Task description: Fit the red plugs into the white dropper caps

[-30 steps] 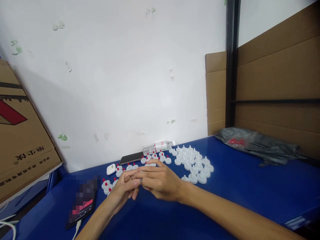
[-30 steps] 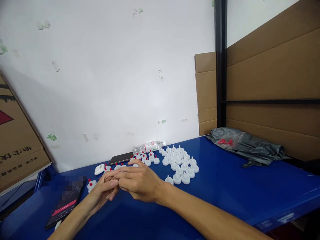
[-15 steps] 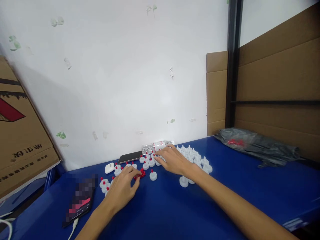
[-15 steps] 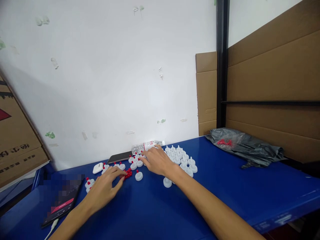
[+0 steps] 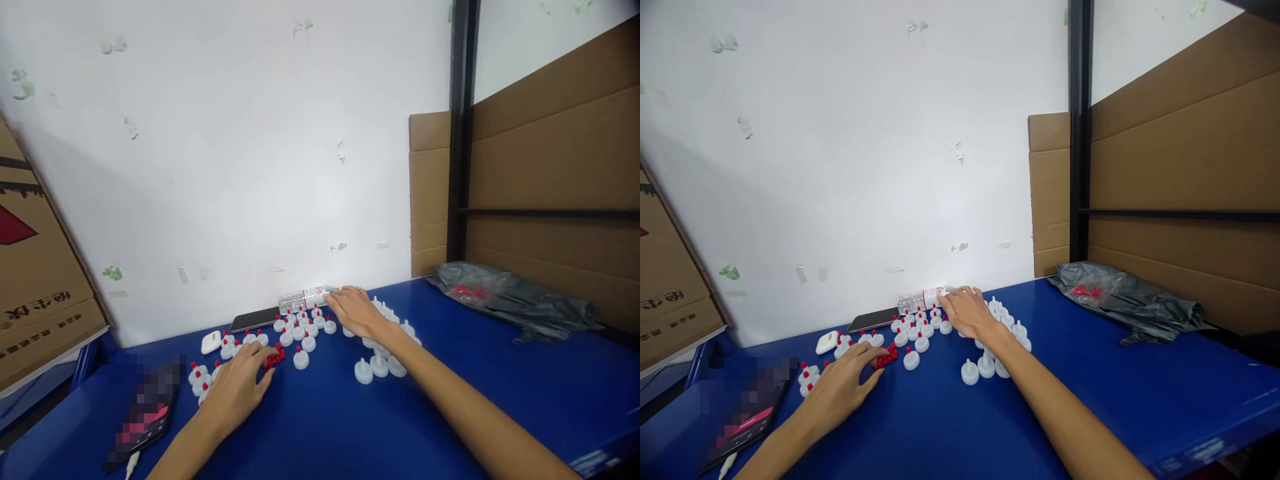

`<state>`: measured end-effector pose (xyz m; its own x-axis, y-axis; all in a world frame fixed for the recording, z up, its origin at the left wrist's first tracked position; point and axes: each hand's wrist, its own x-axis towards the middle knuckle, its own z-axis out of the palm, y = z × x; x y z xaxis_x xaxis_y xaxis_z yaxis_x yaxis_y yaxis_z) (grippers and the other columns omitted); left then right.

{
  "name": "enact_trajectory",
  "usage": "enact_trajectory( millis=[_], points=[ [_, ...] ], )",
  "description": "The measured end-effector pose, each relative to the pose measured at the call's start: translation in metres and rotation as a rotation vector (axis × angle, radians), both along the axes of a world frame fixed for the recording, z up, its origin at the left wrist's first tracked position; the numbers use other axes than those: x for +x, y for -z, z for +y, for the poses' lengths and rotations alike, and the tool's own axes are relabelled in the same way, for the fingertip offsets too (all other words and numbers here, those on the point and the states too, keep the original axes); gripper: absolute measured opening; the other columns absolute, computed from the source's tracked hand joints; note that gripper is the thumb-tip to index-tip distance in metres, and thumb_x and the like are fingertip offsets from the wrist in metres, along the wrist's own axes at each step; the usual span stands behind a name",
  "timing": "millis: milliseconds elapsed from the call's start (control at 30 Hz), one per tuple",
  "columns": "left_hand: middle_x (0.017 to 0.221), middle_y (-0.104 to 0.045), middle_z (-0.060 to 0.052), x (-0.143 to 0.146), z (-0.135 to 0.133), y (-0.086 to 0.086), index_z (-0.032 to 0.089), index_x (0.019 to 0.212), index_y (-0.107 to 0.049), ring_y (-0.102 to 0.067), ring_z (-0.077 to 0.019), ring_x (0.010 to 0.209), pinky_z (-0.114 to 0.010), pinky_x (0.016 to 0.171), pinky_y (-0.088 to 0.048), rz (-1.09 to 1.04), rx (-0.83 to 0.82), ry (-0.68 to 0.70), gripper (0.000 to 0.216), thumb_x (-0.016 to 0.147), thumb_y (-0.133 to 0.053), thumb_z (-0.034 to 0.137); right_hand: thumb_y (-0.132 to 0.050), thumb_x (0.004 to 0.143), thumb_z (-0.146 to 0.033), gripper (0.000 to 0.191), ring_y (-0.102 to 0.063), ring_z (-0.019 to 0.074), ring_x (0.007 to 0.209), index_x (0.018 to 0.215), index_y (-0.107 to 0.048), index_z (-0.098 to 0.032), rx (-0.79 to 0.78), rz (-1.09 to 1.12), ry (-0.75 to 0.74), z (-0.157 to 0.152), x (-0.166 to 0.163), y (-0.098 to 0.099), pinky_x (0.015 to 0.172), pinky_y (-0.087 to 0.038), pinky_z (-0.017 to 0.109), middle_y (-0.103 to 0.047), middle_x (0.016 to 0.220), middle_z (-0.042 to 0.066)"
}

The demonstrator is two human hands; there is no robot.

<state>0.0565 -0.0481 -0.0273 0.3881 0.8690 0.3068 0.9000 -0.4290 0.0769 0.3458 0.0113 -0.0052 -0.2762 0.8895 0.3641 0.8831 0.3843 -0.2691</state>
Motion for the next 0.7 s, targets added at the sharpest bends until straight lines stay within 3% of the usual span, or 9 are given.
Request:
enact_trajectory(
  millis=[67, 167, 400, 700],
  points=[
    [0.112, -0.064, -0.008, 0.0, 0.0, 0.001, 0.027, 0.12, -0.065, -0.062, -0.0259, 0.104, -0.036, 0.084, -0.05, 0.001, 0.009, 0.003, 0.033, 0.091, -0.049, 0.028, -0.009, 0.102, -0.057, 0.071, -0.036, 0.0347, 0.137, 0.119, -0.066, -0.02, -0.069, -0.011, 0.048, 0.009, 0.005, 0.011, 0.11, -0.021, 0.054, -0.06, 0.133, 0.013],
    [0.112, -0.065, -0.009, 0.001, -0.001, 0.001, 0.025, 0.122, -0.065, -0.063, -0.0261, 0.105, -0.036, 0.086, -0.05, 0.003, 0.016, 0.0, 0.035, 0.092, -0.047, 0.029, -0.006, 0.098, -0.065, 0.079, -0.032, 0.039, 0.14, 0.127, -0.065, -0.021, -0.167, -0.035, 0.068, 0.019, 0.007, 0.025, 0.109, -0.019, 0.062, -0.056, 0.139, 0.015],
    [0.105, -0.07, -0.006, 0.005, -0.003, -0.003, 0.028, 0.113, -0.069, -0.064, -0.0256, 0.103, -0.035, 0.082, -0.049, 0.017, -0.041, 0.014, 0.032, 0.093, -0.045, 0.027, -0.009, 0.096, -0.068, 0.076, -0.02, 0.0377, 0.146, 0.141, -0.052, -0.025, -0.25, -0.068, 0.052, 0.025, 0.005, 0.028, 0.112, -0.009, 0.066, -0.046, 0.15, 0.011],
    [0.099, -0.068, -0.006, 0.003, -0.001, -0.002, 0.027, 0.109, -0.07, -0.064, -0.0239, 0.094, -0.032, 0.077, -0.047, 0.021, -0.05, -0.003, 0.029, 0.093, -0.046, 0.028, -0.013, 0.102, -0.053, 0.068, -0.035, 0.0337, 0.14, 0.121, -0.065, -0.014, -0.116, -0.061, 0.019, 0.02, 0.003, 0.022, 0.112, -0.011, 0.062, -0.062, 0.131, 0.017]
  ],
)
